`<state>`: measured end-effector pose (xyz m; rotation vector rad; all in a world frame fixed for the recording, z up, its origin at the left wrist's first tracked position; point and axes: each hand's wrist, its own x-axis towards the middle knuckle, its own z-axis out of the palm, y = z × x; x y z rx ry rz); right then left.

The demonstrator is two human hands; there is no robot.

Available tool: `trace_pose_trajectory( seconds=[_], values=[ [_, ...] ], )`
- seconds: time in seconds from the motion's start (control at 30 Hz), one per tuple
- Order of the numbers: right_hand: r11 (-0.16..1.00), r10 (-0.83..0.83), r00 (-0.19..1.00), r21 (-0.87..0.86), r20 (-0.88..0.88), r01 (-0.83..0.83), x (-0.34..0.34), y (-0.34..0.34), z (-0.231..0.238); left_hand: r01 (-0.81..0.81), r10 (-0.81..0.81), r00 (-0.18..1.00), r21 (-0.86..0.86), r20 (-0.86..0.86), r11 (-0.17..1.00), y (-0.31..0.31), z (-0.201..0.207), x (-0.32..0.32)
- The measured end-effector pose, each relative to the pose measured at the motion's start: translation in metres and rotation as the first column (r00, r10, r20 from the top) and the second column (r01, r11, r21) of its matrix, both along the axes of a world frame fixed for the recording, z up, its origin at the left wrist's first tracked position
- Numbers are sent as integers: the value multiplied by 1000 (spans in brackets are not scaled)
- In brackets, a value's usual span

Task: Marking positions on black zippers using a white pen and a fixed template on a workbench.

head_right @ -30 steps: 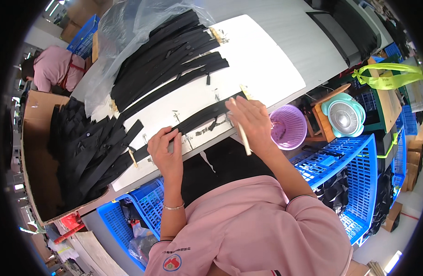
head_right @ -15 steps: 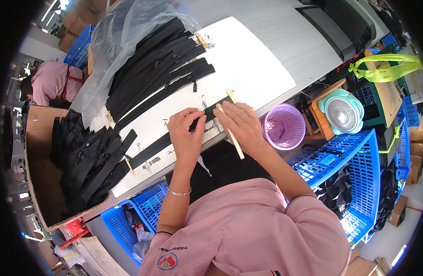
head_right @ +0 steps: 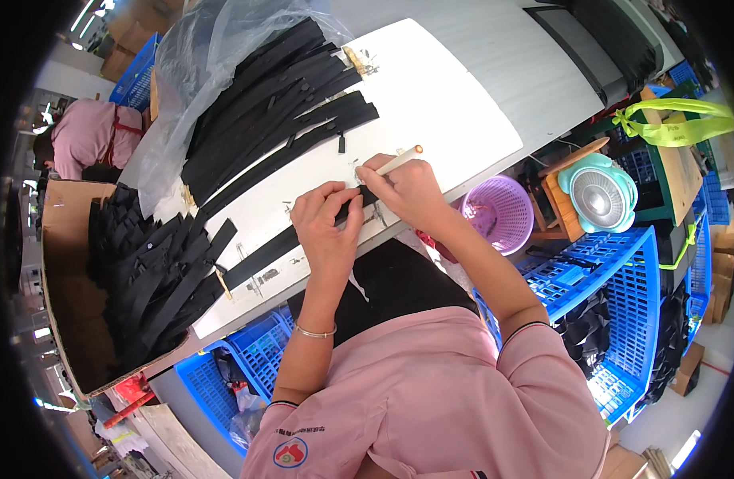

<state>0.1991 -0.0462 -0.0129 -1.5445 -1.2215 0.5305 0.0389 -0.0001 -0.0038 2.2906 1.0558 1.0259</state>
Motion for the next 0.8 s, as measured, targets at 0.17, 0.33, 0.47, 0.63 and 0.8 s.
trace_pose_trajectory(
  seconds=[0.17, 0.33, 0.47, 0.63, 0.8],
  values=[
    [1000, 22, 997, -24, 74, -20, 0, 0, 1, -2, 2, 1000, 10, -5, 1000, 0, -2, -2],
    [997, 18, 982, 76, 188, -33, -1, 3, -1, 1, -1, 1000, 15, -6, 1000, 1, -1, -2],
    [1000, 13, 999, 9, 51, -14, 1, -4, 5, -2, 2, 1000, 14, -5, 1000, 0, -2, -2],
    [993, 116, 989, -11, 90, -116, 7, -7, 7, -1, 1, 1000, 21, -6, 1000, -1, -2, -1],
    [990, 139, 978, 15, 155, -143, 5, -3, 0, -3, 3, 1000, 36, -5, 999, 0, -3, -3]
  ],
)
